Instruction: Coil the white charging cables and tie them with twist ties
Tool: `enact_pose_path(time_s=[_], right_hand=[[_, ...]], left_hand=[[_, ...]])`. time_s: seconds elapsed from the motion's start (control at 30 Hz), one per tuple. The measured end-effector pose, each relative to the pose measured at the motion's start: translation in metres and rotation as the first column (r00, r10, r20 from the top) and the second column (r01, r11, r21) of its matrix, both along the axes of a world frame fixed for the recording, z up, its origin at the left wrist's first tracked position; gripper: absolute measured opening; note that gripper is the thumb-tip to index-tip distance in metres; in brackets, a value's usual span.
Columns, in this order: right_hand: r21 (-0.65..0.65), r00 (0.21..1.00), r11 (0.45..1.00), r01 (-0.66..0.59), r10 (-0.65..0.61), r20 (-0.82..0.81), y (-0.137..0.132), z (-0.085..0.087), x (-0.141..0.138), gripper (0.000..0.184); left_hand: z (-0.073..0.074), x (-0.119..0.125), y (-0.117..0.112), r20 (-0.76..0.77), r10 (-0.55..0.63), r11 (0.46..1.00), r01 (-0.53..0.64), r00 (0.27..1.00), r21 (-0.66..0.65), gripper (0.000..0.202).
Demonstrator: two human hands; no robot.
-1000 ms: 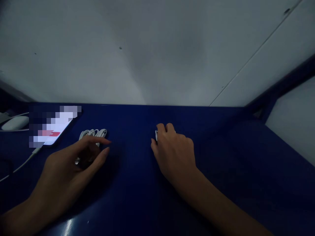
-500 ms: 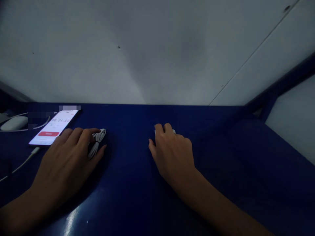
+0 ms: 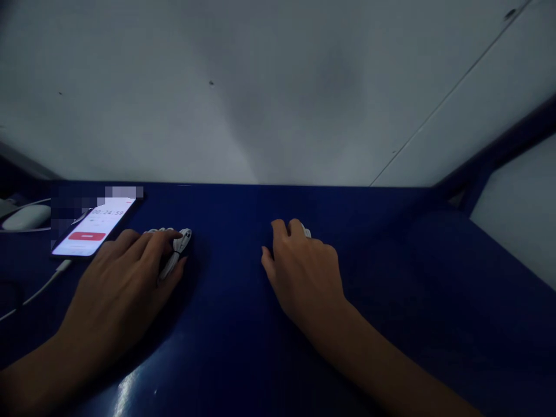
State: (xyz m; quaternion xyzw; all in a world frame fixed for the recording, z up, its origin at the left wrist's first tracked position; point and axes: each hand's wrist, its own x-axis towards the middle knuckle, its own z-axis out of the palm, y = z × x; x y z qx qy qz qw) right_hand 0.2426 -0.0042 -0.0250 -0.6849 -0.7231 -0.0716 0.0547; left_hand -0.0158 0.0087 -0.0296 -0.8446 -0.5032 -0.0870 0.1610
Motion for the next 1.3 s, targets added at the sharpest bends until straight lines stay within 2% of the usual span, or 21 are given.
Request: enact_pose_path(time_s=[0.1, 0.2, 0.3, 0.4, 0.53, 0.67, 0.87, 1.03, 1.13, 1.23, 1.3], right_hand=[[-0.005, 0.999, 0.999, -0.036, 0.036, -0.011, -0.002, 0.0, -0.003, 0.032], [0.008, 0.998, 0.998, -0.066, 0.066, -0.021, -0.002, 0.0, -0.005, 0.033], [0.055, 0.995, 0.994, -0.098, 0.1, -0.029, -0.002, -0.003, -0.005, 0.031], [0.108, 0.984, 0.98, -0.167, 0.172, -0.038, -0.002, -0.005, -0.004, 0.027], [0.12, 0.963, 0.957, -0.262, 0.268, -0.033, -0.003, -0.006, -0.004, 0.021], [0.075, 0.966, 0.965, -0.251, 0.255, -0.039, -0.003, -0.006, -0.003, 0.018], [0.094, 0.982, 0.982, -0.166, 0.174, -0.079, -0.002, -0.009, -0.002, 0.025], [0.098, 0.969, 0.979, -0.18, 0.194, -0.155, -0.002, -0.005, -0.004, 0.029], [0.071, 0.894, 0.962, -0.265, 0.272, -0.356, -0.004, 0.003, -0.005, 0.029], [0.006, 0.698, 0.909, -0.416, 0.323, -0.639, -0.006, 0.012, -0.005, 0.03], [-0.035, 0.602, 0.861, -0.507, 0.325, -0.729, -0.008, 0.016, -0.005, 0.032]], left_hand=[[-0.001, 0.002, -0.002, 0.015, -0.042, 0.999, 0.042, 0.999, -0.009, 0.031], [-0.004, 0.005, -0.005, 0.101, -0.155, 0.986, 0.16, 0.983, -0.041, 0.027], [-0.007, 0.009, -0.012, 0.242, -0.28, 0.948, 0.307, 0.929, -0.081, 0.024], [-0.008, 0.012, -0.019, 0.365, -0.34, 0.902, 0.411, 0.867, -0.135, 0.026], [-0.007, 0.012, -0.026, 0.497, -0.318, 0.843, 0.481, 0.807, -0.241, 0.03], [-0.006, 0.011, -0.029, 0.557, -0.248, 0.824, 0.475, 0.792, -0.309, 0.032], [-0.007, 0.01, -0.029, 0.611, -0.233, 0.805, 0.502, 0.757, -0.316, 0.03], [-0.01, 0.01, -0.029, 0.623, -0.248, 0.81, 0.512, 0.742, -0.287, 0.028], [-0.009, 0.01, -0.03, 0.639, -0.232, 0.806, 0.513, 0.733, -0.296, 0.029], [-0.005, 0.011, -0.031, 0.682, -0.175, 0.812, 0.496, 0.71, -0.308, 0.03], [-0.001, 0.013, -0.031, 0.719, -0.135, 0.83, 0.475, 0.682, -0.294, 0.028]])
